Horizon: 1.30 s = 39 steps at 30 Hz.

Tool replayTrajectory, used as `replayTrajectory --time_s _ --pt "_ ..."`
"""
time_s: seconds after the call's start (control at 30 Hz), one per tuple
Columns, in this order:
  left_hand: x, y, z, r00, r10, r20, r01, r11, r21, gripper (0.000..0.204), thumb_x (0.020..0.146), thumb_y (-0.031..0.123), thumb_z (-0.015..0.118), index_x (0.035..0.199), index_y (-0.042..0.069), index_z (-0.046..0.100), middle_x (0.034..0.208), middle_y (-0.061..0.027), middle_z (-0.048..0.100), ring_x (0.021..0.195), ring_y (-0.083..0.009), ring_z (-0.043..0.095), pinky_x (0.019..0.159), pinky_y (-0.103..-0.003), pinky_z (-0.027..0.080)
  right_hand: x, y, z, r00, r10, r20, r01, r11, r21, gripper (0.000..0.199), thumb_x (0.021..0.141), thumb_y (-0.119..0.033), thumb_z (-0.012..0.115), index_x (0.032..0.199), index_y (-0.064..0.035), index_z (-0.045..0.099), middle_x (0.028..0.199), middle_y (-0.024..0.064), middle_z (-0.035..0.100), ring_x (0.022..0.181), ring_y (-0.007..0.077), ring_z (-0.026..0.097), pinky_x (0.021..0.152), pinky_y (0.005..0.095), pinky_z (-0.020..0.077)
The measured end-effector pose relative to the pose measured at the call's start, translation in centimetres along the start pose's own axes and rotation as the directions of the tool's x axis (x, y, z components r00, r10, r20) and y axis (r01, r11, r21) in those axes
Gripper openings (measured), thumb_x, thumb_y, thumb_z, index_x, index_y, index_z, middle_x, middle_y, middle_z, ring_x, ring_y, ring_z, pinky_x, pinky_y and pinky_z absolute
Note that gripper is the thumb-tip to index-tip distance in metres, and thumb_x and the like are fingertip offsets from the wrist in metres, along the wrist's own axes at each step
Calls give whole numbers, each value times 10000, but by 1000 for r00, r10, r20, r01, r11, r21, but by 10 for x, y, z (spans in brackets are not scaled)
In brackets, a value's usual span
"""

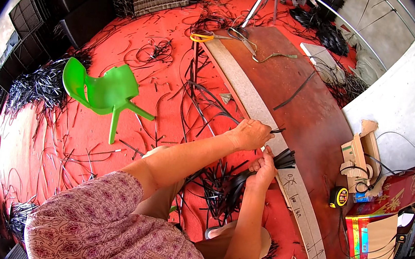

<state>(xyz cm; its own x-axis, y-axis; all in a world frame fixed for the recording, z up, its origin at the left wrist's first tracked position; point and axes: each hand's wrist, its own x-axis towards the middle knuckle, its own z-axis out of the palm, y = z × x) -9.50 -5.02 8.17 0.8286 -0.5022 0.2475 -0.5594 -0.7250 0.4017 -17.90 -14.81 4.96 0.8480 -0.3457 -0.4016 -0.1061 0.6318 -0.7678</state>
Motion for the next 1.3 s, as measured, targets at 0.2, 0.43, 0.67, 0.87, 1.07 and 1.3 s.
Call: replayTrajectory --time_s 0.2,0.43,0.67,0.87,1.07,1.3 --pt "2 2 5 1000 19 9 -19 1000 -2 380 932 357 503 829 17 638 753 -204 658 749 -354 671 682 -439 532 1 -1 -2 1000 -4 3 4 1000 8 189 877 -201 615 1022 -79 619 556 -78 305 443 56 289 429 235 245" --pt "2 13 -4 994 -46 103 47 999 -3 366 924 357 511 877 32 674 841 -194 678 849 -330 671 764 -419 517 -1 -6 -5 1000 12 -13 -12 1000 11 192 894 -188 605 1057 -87 617 557 -74 297 455 65 288 447 248 239" --pt "3 14 2 995 -28 100 25 999 23 364 923 362 515 876 40 676 831 -182 681 830 -311 678 760 -408 519 0 -7 -9 1000 7 -18 -7 1000 19 186 891 -186 608 1049 -89 620 558 -76 307 455 64 293 441 245 255" --pt "2 14 3 994 -15 109 11 999 31 363 927 362 508 891 41 673 841 -182 681 833 -311 677 757 -408 517 -2 -9 -9 1000 -3 -25 4 1000 23 183 888 -184 611 1041 -86 624 557 -74 313 453 64 296 437 243 261" --pt "3 11 7 997 -9 80 7 1000 24 370 932 363 500 872 33 657 812 -195 666 805 -331 671 723 -423 522 -3 -10 -9 1000 -17 -22 18 1000 21 189 885 -184 610 1042 -79 624 557 -73 312 453 65 297 438 245 260" --pt "4 5 17 999 51 -17 -51 999 11 373 929 350 510 807 20 636 708 -202 646 723 -355 669 652 -437 535 -5 -10 -7 1000 -14 -20 13 1000 -7 196 888 -208 607 1044 -90 622 572 -85 300 458 52 303 445 236 263"
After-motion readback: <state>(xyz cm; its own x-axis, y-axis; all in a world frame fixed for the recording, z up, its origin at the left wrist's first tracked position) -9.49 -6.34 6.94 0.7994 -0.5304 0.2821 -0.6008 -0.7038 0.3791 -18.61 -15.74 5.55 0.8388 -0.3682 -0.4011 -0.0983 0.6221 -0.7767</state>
